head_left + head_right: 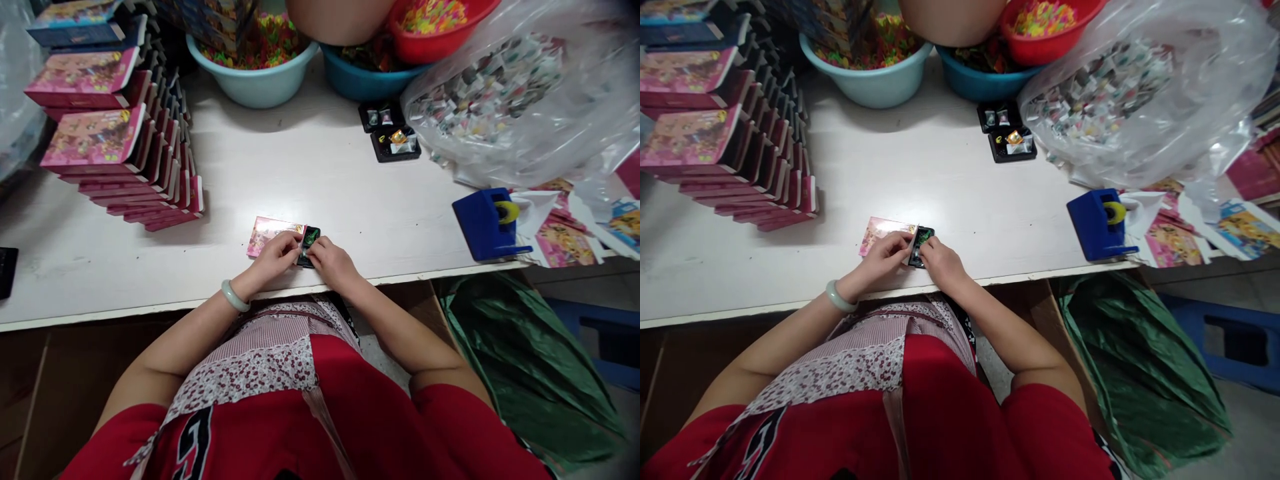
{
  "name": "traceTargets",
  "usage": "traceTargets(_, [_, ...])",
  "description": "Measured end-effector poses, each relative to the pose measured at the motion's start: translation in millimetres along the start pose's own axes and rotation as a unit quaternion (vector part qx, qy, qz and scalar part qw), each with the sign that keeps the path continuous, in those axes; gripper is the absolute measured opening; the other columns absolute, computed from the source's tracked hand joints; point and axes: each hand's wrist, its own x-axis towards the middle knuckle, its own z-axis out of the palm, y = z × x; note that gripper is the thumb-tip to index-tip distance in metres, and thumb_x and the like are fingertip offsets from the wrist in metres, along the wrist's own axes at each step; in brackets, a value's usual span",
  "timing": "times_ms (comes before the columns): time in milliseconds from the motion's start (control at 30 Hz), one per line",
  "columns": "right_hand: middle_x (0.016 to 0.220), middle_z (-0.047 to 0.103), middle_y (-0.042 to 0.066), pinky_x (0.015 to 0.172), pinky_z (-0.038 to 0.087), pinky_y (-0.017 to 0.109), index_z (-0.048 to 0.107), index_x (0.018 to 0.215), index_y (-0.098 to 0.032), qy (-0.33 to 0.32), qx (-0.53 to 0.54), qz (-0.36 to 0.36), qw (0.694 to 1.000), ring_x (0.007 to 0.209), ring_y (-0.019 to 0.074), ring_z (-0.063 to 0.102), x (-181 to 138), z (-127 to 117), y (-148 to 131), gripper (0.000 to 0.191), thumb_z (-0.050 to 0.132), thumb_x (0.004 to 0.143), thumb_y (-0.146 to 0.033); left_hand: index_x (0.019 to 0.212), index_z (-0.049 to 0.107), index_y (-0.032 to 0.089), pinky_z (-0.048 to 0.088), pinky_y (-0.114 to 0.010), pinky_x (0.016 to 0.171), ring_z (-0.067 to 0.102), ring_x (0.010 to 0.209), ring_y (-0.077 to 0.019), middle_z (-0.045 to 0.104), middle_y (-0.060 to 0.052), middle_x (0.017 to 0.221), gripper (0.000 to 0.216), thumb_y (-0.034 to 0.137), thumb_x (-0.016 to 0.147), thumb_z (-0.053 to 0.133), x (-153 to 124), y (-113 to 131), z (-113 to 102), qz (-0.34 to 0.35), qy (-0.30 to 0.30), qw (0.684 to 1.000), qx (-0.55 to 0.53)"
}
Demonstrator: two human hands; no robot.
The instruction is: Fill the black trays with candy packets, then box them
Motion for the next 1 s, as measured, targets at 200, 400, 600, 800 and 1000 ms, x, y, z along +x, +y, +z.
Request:
traceTargets(200, [0.125, 0.064, 0.014, 0.086, 0.062, 0.042, 0.06, 0.124, -0.021, 0.094, 0.227, 0.069, 0.967, 0.094, 0.0219, 0.07, 0.4, 17.2, -4.9, 0.029, 0.055, 0.096, -0.027, 0.076, 0.053, 0.021, 0.055, -0.034, 0.081, 0.066, 0.092, -0.0186, 0.072, -0.009, 0.108, 0.015, 0.018, 0.09, 0.06, 2.4, 1.6, 1.2, 0.012, 0.01, 1.0, 0.019])
traceTargets(400, [0.117, 0.077, 0.01, 0.097, 0.06, 0.046, 0.074, 0.122, -0.025, 0.07, 0.364, 0.106, 0.923, 0.102, 0.0246, 0.072, -7.0, 20.9, -8.5, 0.034, 0.06, 0.093, -0.038, 0.079, 0.054, 0.02, 0.057, -0.044, 0.095, 0.068, 0.108, -0.0227, 0.072, -0.011, 0.112, 0.016, 0.015, 0.093, 0.057, -12.2, 3.1, 10.9, 0.042, 0.069, 0.996, 0.048])
traceTargets(600, [0.11, 0.08, 0.003, 0.107, 0.056, 0.049, 0.082, 0.106, -0.032, 0.012, 0.5, 0.059, 0.864, 0.11, 0.0266, 0.072, 3.0, -26.3, -46.4, 0.026, 0.073, 0.088, -0.048, 0.098, 0.059, 0.02, 0.061, -0.042, 0.096, 0.068, 0.12, -0.0236, 0.068, -0.017, 0.126, 0.007, 0.018, 0.101, 0.053, -45.0, 64.2, -10.5, 0.224, 0.143, 0.947, 0.181])
traceTargets(800, [0.123, 0.077, 0.004, 0.108, 0.055, 0.051, 0.076, 0.118, -0.031, -0.031, 0.568, -0.106, 0.815, 0.121, 0.0282, 0.068, 115.6, -51.4, -135.9, 0.038, 0.079, 0.084, -0.048, 0.096, 0.058, 0.02, 0.056, -0.041, 0.105, 0.064, 0.128, -0.024, 0.065, -0.016, 0.137, 0.012, 0.019, 0.103, 0.048, -33.8, 104.6, -126.6, 0.23, 0.241, 0.891, 0.308])
traceTargets(1000, [0.105, 0.077, 0.003, 0.097, 0.062, 0.04, 0.075, 0.11, -0.027, -0.103, 0.6, -0.117, 0.785, 0.104, 0.0203, 0.073, 226.0, -39.2, -207.7, 0.034, 0.078, 0.076, -0.034, 0.089, 0.059, 0.018, 0.054, -0.035, 0.09, 0.068, 0.102, -0.0234, 0.07, -0.013, 0.108, 0.012, 0.013, 0.097, 0.051, -1.1, 80.4, -239.1, 0.15, 0.271, 0.87, 0.384])
